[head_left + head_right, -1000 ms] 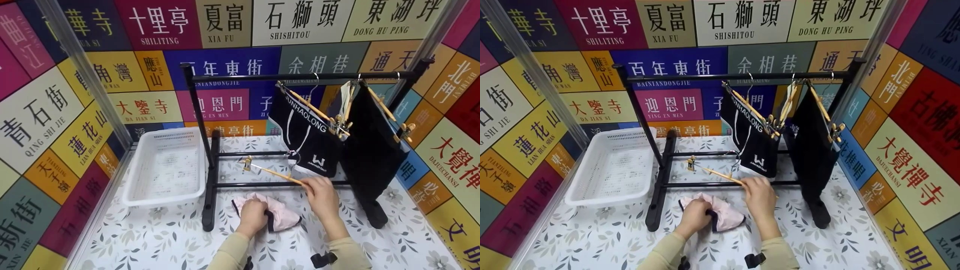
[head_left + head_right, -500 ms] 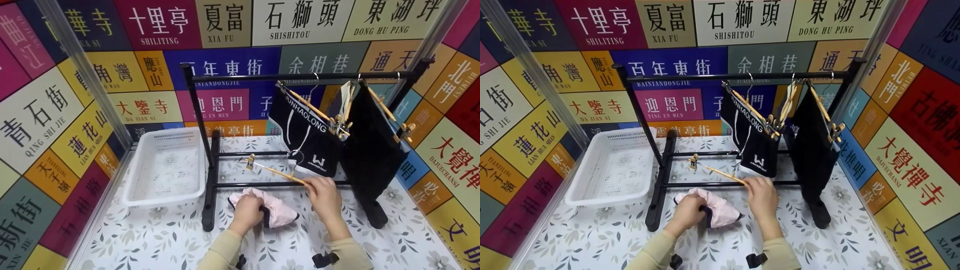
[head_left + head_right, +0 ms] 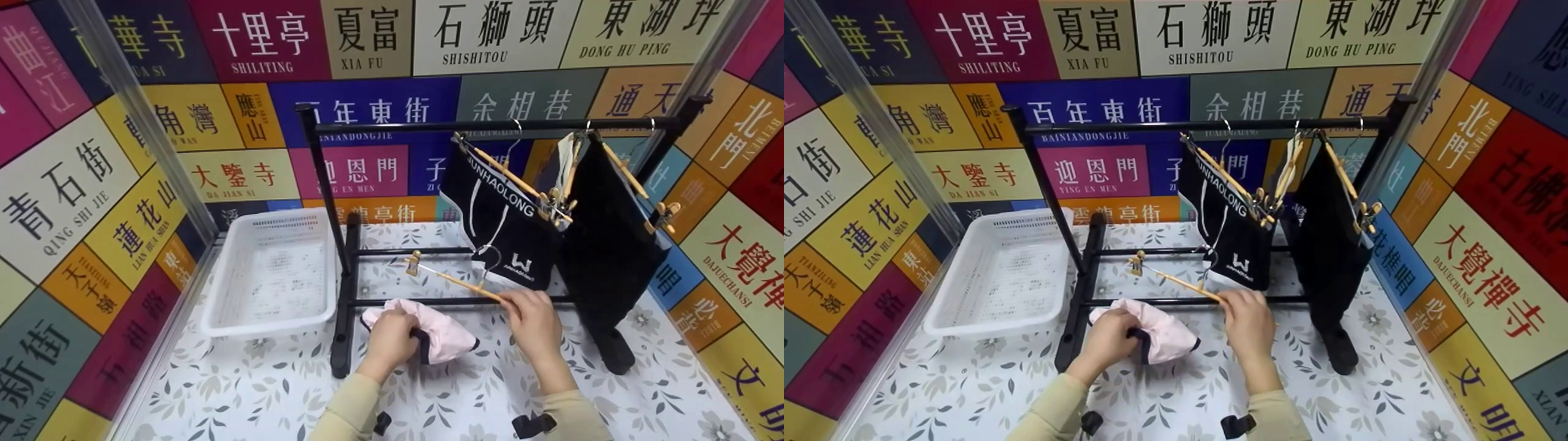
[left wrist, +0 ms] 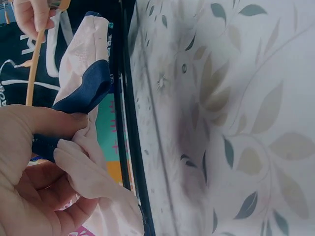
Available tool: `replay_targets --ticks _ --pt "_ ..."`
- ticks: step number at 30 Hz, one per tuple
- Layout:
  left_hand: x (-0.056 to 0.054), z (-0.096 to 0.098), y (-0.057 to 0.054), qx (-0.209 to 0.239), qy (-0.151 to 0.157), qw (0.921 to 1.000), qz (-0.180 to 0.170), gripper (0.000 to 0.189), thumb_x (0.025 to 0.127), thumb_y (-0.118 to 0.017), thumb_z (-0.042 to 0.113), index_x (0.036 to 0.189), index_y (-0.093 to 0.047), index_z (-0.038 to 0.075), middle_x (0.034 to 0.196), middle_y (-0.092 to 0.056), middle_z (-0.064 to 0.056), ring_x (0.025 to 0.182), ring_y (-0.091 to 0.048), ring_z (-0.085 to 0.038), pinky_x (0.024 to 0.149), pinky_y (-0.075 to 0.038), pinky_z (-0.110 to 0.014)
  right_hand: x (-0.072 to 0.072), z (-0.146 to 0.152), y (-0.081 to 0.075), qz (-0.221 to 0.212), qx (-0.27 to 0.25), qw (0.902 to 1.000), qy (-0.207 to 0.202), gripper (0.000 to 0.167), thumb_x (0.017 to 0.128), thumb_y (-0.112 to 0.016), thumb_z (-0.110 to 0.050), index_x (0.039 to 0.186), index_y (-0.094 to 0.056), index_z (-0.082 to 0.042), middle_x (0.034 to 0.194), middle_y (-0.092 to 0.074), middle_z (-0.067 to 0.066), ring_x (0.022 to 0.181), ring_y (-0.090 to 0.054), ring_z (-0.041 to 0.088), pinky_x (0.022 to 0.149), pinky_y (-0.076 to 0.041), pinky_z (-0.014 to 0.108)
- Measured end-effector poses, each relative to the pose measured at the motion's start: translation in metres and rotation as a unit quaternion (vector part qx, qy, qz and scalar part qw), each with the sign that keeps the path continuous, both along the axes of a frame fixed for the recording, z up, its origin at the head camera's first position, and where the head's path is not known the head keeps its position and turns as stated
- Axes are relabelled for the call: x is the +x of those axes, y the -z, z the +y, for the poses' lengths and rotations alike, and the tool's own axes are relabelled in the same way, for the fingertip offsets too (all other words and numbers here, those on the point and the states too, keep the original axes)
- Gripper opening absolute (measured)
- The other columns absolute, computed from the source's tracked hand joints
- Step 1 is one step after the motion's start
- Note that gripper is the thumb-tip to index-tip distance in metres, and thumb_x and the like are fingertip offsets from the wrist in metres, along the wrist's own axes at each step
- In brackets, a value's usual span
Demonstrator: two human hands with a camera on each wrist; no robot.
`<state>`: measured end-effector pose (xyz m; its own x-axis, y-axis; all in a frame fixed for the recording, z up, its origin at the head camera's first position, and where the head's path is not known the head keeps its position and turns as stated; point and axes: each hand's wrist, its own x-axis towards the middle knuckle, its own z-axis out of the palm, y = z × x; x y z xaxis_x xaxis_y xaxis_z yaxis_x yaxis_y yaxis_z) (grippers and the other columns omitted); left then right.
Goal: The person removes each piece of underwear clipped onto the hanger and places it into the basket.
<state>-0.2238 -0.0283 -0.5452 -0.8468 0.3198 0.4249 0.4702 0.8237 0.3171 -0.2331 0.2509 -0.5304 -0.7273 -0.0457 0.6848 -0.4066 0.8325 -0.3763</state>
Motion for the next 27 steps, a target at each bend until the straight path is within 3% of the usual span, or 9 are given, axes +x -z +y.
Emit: replay_targets --ticks 10,27 --pt "0.000 -0.014 -0.013 0.015 0.002 0.9998 -0.010 0.011 0.066 -0.076 0.007 0.072 -0.071 0.013 0.072 -0.059 0.001 0.067 -0.057 -0.021 0.066 -0.048 -0.036 0.001 0.000 0.000 -0.005 -0.005 1.0000 -0.003 0.018 0.081 -0.079 -0.005 0.097 -0.075 -0.011 0.097 -0.072 0.008 0.088 -0.059 0.033 0.076 -0.048 0.045" --pt "-0.002 -0.037 -0.038 0.049 0.001 0.9986 0.019 0.011 0.066 -0.073 0.003 0.074 -0.071 0.011 0.075 -0.062 -0.001 0.071 -0.060 -0.024 0.067 -0.050 -0.038 0.002 0.002 0.001 0.000 -0.008 1.0000 0.003 0.019 0.080 -0.078 -0.002 0.097 -0.075 -0.009 0.094 -0.072 0.008 0.084 -0.057 0.033 0.073 -0.047 0.045"
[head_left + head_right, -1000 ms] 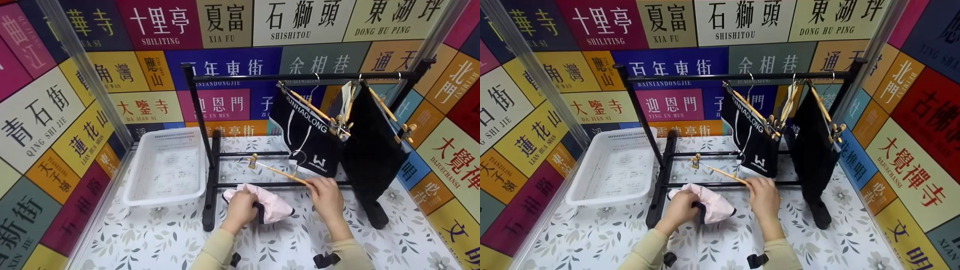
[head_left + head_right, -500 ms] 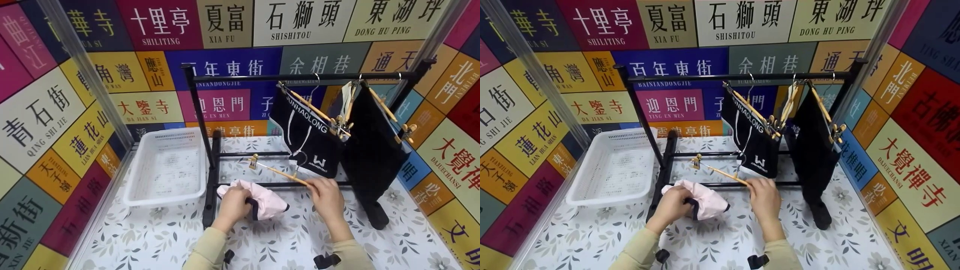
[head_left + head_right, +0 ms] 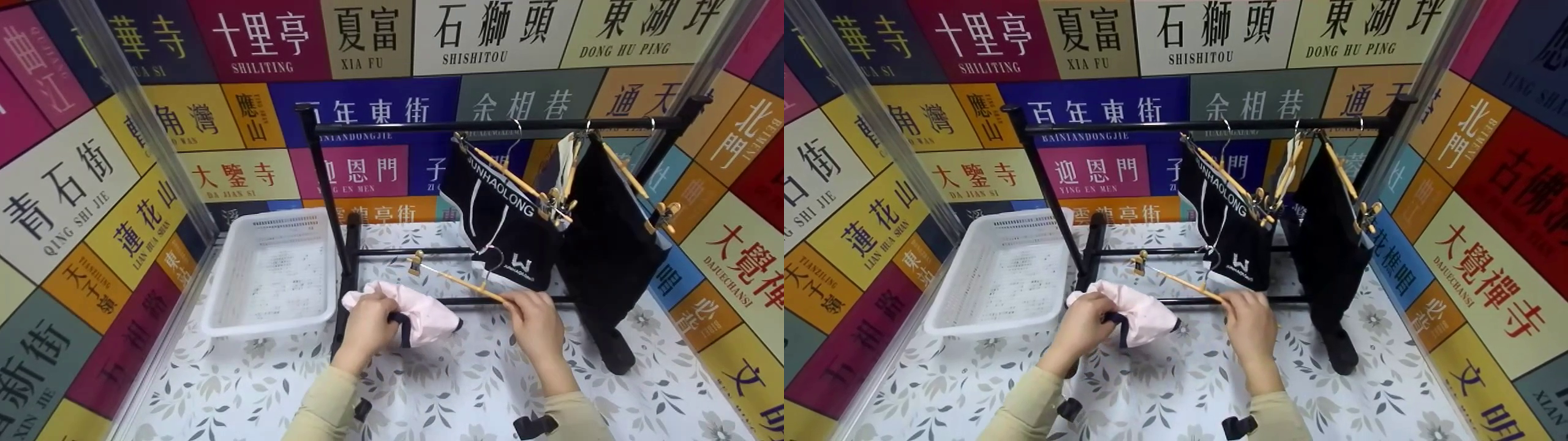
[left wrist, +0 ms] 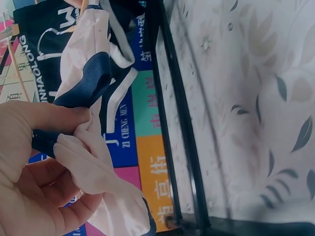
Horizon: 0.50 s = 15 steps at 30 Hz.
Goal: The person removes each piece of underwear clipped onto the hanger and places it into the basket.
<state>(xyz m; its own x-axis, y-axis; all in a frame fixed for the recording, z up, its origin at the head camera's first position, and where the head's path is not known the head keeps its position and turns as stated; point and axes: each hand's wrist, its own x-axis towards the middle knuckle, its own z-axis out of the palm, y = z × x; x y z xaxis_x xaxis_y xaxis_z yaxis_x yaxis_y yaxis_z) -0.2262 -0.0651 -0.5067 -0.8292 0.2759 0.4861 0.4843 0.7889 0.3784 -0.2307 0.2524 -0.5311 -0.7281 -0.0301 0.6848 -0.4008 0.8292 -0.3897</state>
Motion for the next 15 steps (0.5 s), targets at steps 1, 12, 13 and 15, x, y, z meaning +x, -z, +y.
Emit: replay_targets --ticks 1,12,13,15 --pt "-0.001 -0.002 -0.002 0.001 -0.002 1.0000 -0.001 0.011 0.067 -0.074 0.003 0.074 -0.071 0.011 0.076 -0.062 -0.002 0.071 -0.060 -0.024 0.067 -0.050 -0.038 0.000 0.000 0.000 0.001 0.001 1.0000 0.001 0.019 0.080 -0.079 -0.002 0.097 -0.075 -0.009 0.094 -0.072 0.008 0.083 -0.057 0.033 0.072 -0.047 0.045" --pt "-0.007 -0.028 -0.022 0.032 -0.019 0.9993 0.002 0.011 0.070 -0.075 0.000 0.077 -0.072 0.008 0.079 -0.066 -0.004 0.075 -0.062 -0.025 0.074 -0.051 -0.041 -0.001 0.000 0.002 0.000 0.001 1.0000 -0.004 0.019 0.080 -0.079 -0.002 0.097 -0.075 -0.009 0.094 -0.072 0.008 0.086 -0.058 0.032 0.075 -0.047 0.044" --pt "-0.008 -0.030 -0.023 0.034 -0.023 0.9991 0.003 0.011 0.070 -0.075 0.000 0.077 -0.072 0.008 0.079 -0.066 -0.003 0.075 -0.062 -0.025 0.074 -0.051 -0.041 -0.001 0.000 0.002 0.002 0.001 1.0000 -0.005 0.019 0.080 -0.079 -0.002 0.097 -0.075 -0.009 0.094 -0.072 0.008 0.086 -0.058 0.033 0.076 -0.047 0.044" --pt "-0.008 -0.035 -0.026 0.038 -0.029 0.9989 0.006 0.012 0.069 -0.075 -0.001 0.075 -0.071 0.008 0.078 -0.065 -0.004 0.074 -0.061 -0.026 0.073 -0.051 -0.041 -0.001 0.000 0.002 0.003 0.002 1.0000 -0.008 0.019 0.080 -0.079 -0.002 0.097 -0.075 -0.009 0.094 -0.072 0.008 0.086 -0.058 0.033 0.077 -0.046 0.044"
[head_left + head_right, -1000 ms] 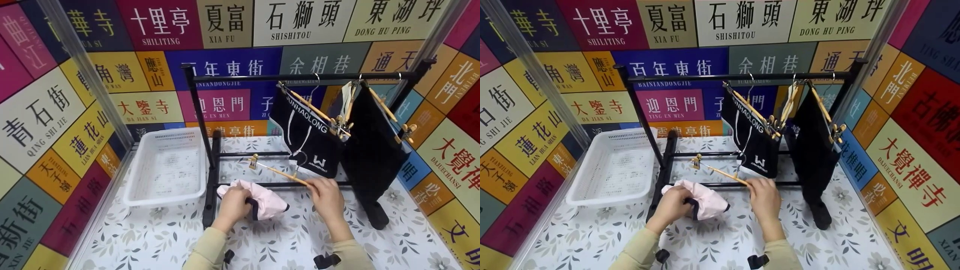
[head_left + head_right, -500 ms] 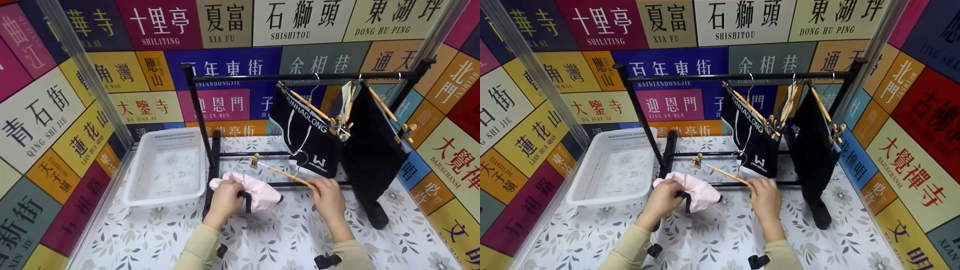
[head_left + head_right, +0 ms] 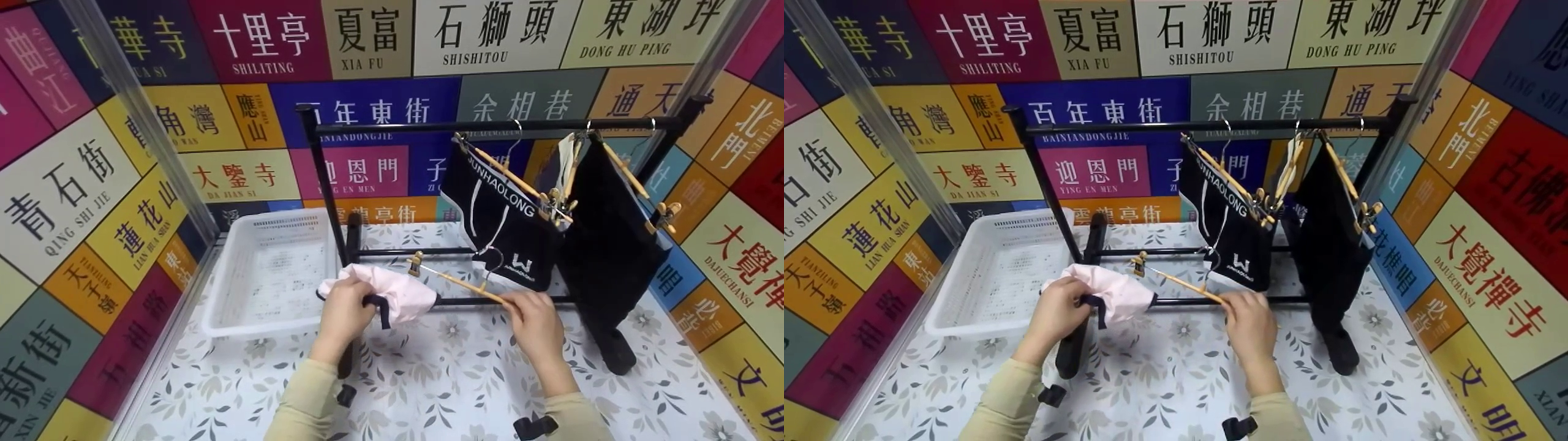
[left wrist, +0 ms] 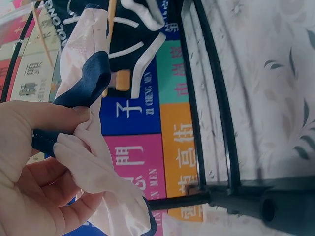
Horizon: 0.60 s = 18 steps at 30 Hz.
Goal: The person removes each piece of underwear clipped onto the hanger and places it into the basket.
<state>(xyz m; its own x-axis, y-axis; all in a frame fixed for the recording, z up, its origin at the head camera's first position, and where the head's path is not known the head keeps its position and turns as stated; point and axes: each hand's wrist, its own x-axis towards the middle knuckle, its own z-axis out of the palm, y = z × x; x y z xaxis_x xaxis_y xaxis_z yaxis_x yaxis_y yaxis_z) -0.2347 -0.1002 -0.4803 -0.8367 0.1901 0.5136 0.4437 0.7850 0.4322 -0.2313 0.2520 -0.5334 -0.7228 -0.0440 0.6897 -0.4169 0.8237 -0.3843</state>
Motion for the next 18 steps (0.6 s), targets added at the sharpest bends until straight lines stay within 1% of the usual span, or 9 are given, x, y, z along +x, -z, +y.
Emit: replay_targets --ticks 4,10,15,18 --pt "-0.002 -0.009 -0.005 0.008 -0.011 0.9999 -0.003 0.013 0.069 -0.076 -0.002 0.076 -0.071 0.008 0.080 -0.065 -0.005 0.075 -0.061 -0.026 0.074 -0.051 -0.041 0.000 0.000 0.000 -0.006 0.001 1.0000 0.000 0.018 0.080 -0.079 -0.003 0.097 -0.075 -0.009 0.094 -0.072 0.009 0.087 -0.058 0.034 0.079 -0.046 0.045" --pt "-0.003 -0.022 -0.010 0.014 -0.028 0.9995 -0.005 0.015 0.069 -0.076 -0.003 0.081 -0.072 0.007 0.084 -0.068 -0.008 0.081 -0.063 -0.029 0.081 -0.051 -0.044 0.001 0.001 -0.001 -0.017 -0.002 0.9998 0.012 0.020 0.081 -0.079 -0.004 0.099 -0.076 -0.010 0.095 -0.072 0.007 0.087 -0.057 0.033 0.075 -0.048 0.045" --pt "-0.006 -0.032 -0.011 0.014 -0.041 0.9990 0.014 0.013 0.069 -0.076 -0.002 0.078 -0.072 0.006 0.083 -0.068 -0.008 0.079 -0.063 -0.030 0.078 -0.051 -0.045 0.002 0.002 -0.001 -0.014 0.000 0.9998 0.015 0.020 0.081 -0.079 -0.004 0.099 -0.075 -0.011 0.095 -0.072 0.007 0.088 -0.058 0.032 0.075 -0.048 0.045" --pt "-0.007 -0.039 -0.012 0.018 -0.048 0.9985 0.021 0.012 0.069 -0.076 -0.002 0.078 -0.073 0.006 0.083 -0.068 -0.008 0.079 -0.064 -0.031 0.079 -0.051 -0.045 0.003 0.002 -0.001 -0.009 0.001 0.9999 0.014 0.019 0.080 -0.079 -0.003 0.098 -0.075 -0.011 0.095 -0.072 0.006 0.088 -0.058 0.032 0.075 -0.048 0.045"
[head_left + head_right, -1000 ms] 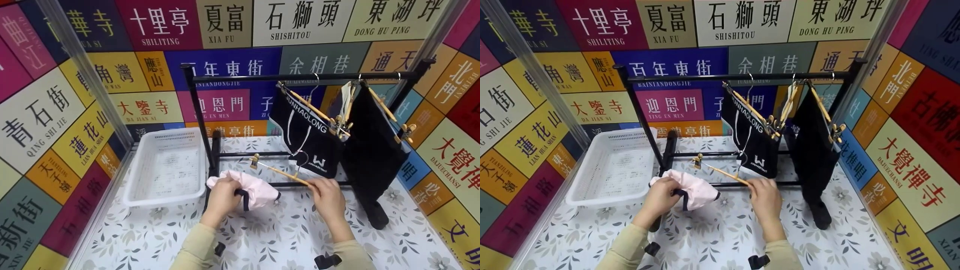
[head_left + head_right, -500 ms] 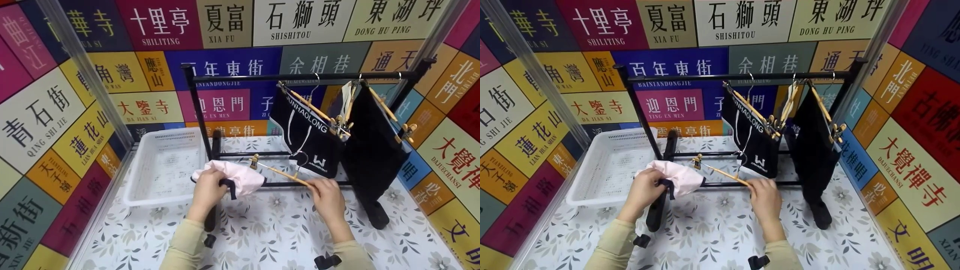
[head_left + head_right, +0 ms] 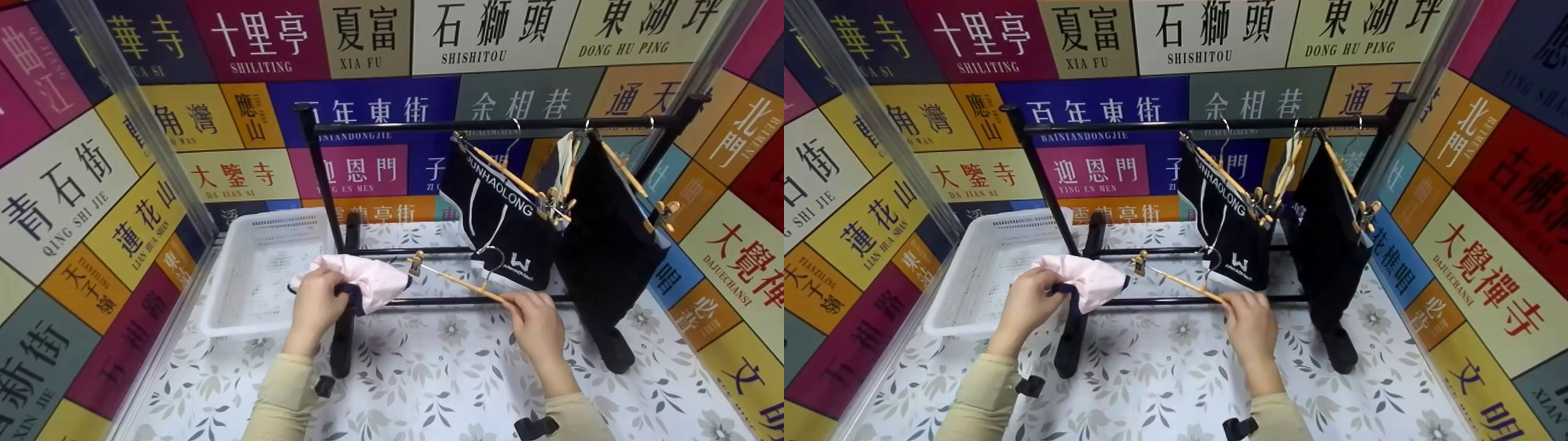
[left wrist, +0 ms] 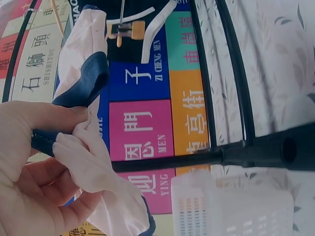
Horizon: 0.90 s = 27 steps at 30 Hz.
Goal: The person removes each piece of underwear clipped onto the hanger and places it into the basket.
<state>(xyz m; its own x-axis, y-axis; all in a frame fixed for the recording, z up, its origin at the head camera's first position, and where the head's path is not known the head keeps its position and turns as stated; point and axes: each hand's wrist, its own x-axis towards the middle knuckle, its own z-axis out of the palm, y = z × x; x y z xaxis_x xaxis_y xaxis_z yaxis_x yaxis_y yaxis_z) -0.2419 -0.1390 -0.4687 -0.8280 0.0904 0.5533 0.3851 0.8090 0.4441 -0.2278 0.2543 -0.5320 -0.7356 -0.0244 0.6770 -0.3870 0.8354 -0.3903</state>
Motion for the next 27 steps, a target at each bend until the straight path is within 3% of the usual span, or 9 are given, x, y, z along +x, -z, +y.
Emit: replay_targets --ticks 8,17,27 --pt "-0.004 -0.019 0.000 0.009 -0.012 0.9995 0.026 0.010 0.070 -0.075 -0.001 0.078 -0.073 0.005 0.080 -0.068 -0.009 0.076 -0.063 -0.032 0.078 -0.050 -0.046 0.001 0.003 0.001 0.000 -0.003 1.0000 0.001 0.020 0.081 -0.078 -0.003 0.099 -0.075 -0.011 0.096 -0.072 0.006 0.091 -0.059 0.032 0.078 -0.048 0.044" --pt "-0.010 -0.039 0.001 0.014 -0.040 0.9991 0.002 0.012 0.071 -0.076 -0.003 0.081 -0.074 0.003 0.082 -0.068 -0.012 0.078 -0.063 -0.032 0.080 -0.049 -0.045 0.002 0.004 0.001 -0.002 -0.006 1.0000 0.004 0.018 0.081 -0.078 -0.003 0.097 -0.075 -0.010 0.096 -0.072 0.007 0.090 -0.058 0.033 0.077 -0.048 0.045" --pt "-0.014 -0.066 0.009 0.016 -0.070 0.9972 0.018 0.011 0.068 -0.074 -0.005 0.077 -0.072 0.001 0.080 -0.066 -0.015 0.076 -0.063 -0.036 0.075 -0.050 -0.049 0.004 0.005 0.003 0.001 -0.002 1.0000 0.006 0.017 0.081 -0.078 -0.003 0.097 -0.075 -0.011 0.093 -0.072 0.005 0.086 -0.058 0.032 0.072 -0.048 0.045"
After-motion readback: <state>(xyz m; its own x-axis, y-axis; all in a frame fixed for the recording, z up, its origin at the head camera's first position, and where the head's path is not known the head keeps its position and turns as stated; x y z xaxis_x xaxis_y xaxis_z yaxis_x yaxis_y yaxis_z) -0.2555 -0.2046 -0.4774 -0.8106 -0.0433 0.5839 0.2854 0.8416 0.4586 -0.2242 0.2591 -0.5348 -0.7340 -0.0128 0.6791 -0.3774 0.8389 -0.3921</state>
